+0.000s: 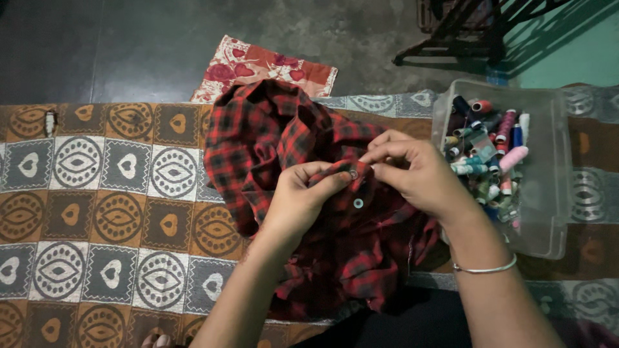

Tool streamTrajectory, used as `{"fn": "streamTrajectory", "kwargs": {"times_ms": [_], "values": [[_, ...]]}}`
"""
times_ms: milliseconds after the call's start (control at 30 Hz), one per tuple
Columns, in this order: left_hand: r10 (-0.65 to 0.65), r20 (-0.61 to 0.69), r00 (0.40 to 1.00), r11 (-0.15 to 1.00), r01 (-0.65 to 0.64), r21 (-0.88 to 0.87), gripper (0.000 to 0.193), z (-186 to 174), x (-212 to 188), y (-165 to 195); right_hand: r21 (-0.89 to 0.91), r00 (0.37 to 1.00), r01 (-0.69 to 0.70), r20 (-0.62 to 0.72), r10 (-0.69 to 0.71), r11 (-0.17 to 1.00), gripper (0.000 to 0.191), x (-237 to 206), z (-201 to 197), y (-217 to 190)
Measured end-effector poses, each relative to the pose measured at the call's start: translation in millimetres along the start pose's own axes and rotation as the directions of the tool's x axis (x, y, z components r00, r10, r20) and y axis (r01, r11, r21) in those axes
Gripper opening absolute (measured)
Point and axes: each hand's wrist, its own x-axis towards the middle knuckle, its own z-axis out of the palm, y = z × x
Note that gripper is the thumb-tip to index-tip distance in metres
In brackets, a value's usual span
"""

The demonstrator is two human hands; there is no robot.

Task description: The person sews a button onto a red plaid shirt laid on a bed, using a needle and thread. They pull the thread through the button, adjust the shirt, and pick through a plastic box of thread spools to select thread while continuing to stitch the button by hand.

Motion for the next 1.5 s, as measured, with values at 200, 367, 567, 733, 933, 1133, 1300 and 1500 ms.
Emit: {"fn": "streamTrajectory", "kwargs": {"times_ms": [200, 367, 567, 733, 933, 1133, 1300, 1500], "values": [[-0.011, -0.012, 1.0, 1.0, 0.011, 0.008, 0.013, -1, 1, -2, -0.007, 1.0, -0.005, 0.007, 0.005, 1.0, 0.017, 0, 0, -4], [-0.001, -0.017, 1.0, 1.0, 0.001, -0.001, 0.013, -3, 2, -6, -0.013, 0.999, 0.016, 0.037, -0.016, 1.0, 0.017, 0, -1, -5], [0.032, 0.0, 0.999, 0.999, -0.032, -0.002, 0.014, 0, 1, -6, 0.04, 0.998, -0.047, 0.052, 0.045, 0.998, 0.019, -1, -1, -1], [-0.036, -0.014, 0.999, 0.999, 0.035, -0.04, 0.013, 3, -4, 1, 0.111, 0.997, -0.045, 0.072, 0.037, 0.993, 0.02, -1, -2, 0], [0.008, 0.012, 1.0, 1.0, -0.007, -0.025, 0.014, 5, -5, 3, 0.144, 0.993, -0.099, 0.079, 0.088, 0.985, 0.018, -3, -1, -2], [0.013, -0.001, 1.0, 1.0, -0.013, -0.028, 0.016, 6, -5, -1, 0.152, 0.99, -0.104, 0.106, 0.088, 0.983, 0.019, -4, -1, -1], [0.009, -0.027, 1.0, 0.998, -0.01, -0.065, 0.011, 6, -6, 0, 0.128, 0.989, -0.074, 0.137, 0.057, 0.989, 0.019, -2, -2, -3], [0.012, -0.038, 0.999, 0.997, -0.015, -0.071, 0.009, 6, -3, -1, 0.117, 0.987, -0.078, 0.152, 0.06, 0.99, 0.019, -1, -2, -8]]}}
